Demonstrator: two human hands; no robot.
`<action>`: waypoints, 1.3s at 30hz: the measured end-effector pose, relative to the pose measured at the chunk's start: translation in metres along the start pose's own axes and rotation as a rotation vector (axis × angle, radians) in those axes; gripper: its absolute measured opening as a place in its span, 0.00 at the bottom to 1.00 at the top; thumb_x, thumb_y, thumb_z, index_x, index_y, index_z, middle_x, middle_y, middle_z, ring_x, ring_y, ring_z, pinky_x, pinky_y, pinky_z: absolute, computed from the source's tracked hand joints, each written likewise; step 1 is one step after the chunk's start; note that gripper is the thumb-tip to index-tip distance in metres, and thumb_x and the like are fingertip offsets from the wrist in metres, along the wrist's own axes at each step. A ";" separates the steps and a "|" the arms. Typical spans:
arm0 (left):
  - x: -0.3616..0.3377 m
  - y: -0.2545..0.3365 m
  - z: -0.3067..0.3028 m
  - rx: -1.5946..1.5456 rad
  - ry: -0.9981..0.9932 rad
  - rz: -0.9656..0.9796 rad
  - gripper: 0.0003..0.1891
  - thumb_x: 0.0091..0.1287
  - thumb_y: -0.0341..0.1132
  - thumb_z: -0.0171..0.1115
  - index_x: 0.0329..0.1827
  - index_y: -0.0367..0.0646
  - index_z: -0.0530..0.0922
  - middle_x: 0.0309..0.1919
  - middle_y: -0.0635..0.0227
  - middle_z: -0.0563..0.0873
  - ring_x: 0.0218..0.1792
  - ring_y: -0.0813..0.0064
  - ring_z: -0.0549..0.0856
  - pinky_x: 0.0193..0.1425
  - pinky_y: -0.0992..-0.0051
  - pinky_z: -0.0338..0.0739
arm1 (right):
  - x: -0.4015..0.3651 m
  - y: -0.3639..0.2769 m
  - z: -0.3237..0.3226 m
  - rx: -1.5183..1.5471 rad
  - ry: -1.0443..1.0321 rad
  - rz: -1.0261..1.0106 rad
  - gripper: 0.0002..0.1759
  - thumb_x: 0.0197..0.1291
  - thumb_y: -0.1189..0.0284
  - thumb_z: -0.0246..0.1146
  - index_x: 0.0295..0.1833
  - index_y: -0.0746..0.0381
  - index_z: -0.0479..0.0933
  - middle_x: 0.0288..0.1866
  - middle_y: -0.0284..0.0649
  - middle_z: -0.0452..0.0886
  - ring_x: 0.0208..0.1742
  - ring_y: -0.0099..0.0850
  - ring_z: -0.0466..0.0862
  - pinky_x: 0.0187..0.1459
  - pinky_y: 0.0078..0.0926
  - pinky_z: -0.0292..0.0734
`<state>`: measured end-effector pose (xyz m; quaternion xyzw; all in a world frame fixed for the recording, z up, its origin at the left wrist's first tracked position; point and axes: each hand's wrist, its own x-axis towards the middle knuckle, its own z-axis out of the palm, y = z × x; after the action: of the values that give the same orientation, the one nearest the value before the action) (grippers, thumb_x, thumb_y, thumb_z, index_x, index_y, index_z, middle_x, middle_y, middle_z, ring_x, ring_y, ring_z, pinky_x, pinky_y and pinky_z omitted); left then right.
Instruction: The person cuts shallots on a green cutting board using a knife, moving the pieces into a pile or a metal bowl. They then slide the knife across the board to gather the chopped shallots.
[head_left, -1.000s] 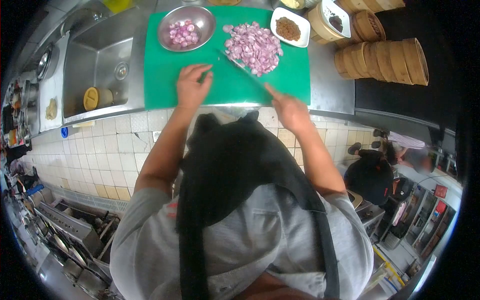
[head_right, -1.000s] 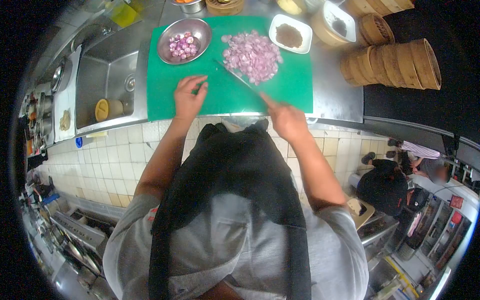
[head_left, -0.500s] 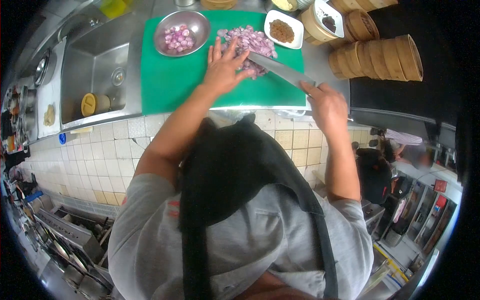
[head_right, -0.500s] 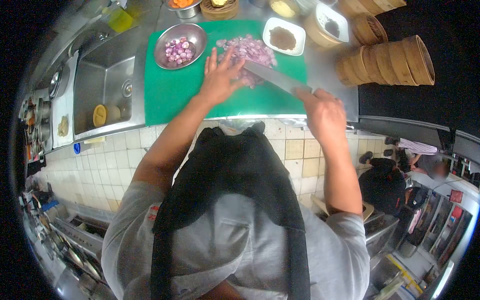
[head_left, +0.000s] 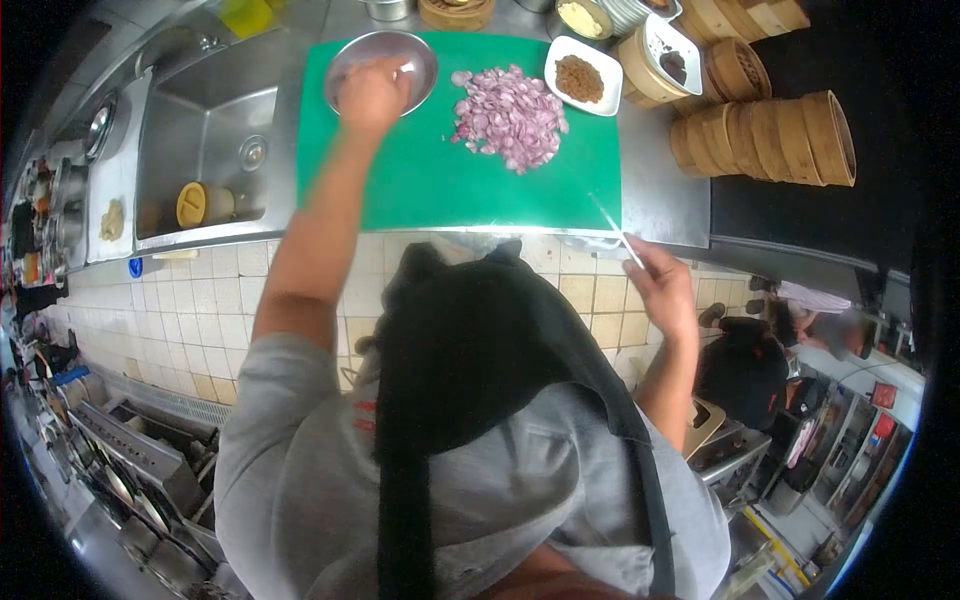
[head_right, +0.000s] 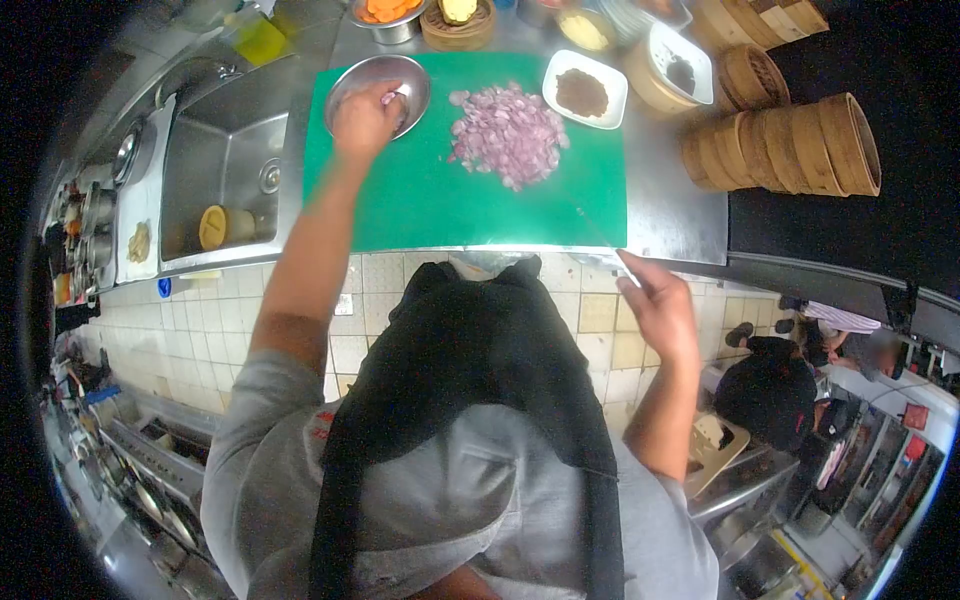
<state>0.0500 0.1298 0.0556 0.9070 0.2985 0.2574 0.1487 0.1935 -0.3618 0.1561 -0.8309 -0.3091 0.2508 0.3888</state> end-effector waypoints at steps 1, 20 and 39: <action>0.010 -0.005 -0.005 0.073 -0.123 -0.086 0.17 0.76 0.46 0.67 0.57 0.46 0.92 0.53 0.55 0.94 0.56 0.51 0.92 0.69 0.53 0.82 | 0.000 -0.004 0.004 0.002 -0.066 0.082 0.19 0.74 0.74 0.72 0.68 0.61 0.87 0.38 0.33 0.88 0.38 0.22 0.83 0.42 0.27 0.80; 0.015 0.000 -0.006 -0.047 -0.034 -0.092 0.11 0.70 0.34 0.72 0.52 0.46 0.89 0.47 0.52 0.94 0.47 0.53 0.94 0.51 0.55 0.89 | 0.075 0.017 0.107 -0.134 -0.219 0.130 0.19 0.79 0.61 0.65 0.62 0.63 0.84 0.48 0.57 0.90 0.52 0.53 0.89 0.57 0.46 0.81; -0.152 0.042 0.036 -0.541 0.027 0.057 0.06 0.63 0.26 0.77 0.41 0.45 0.89 0.44 0.63 0.92 0.46 0.61 0.91 0.48 0.64 0.89 | 0.047 -0.035 0.104 -0.603 -0.245 -0.270 0.17 0.78 0.70 0.59 0.69 0.57 0.77 0.49 0.58 0.89 0.47 0.60 0.89 0.48 0.59 0.83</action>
<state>-0.0152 -0.0005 -0.0138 0.8388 0.1950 0.3441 0.3742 0.1463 -0.2597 0.1159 -0.8236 -0.5209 0.1923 0.1155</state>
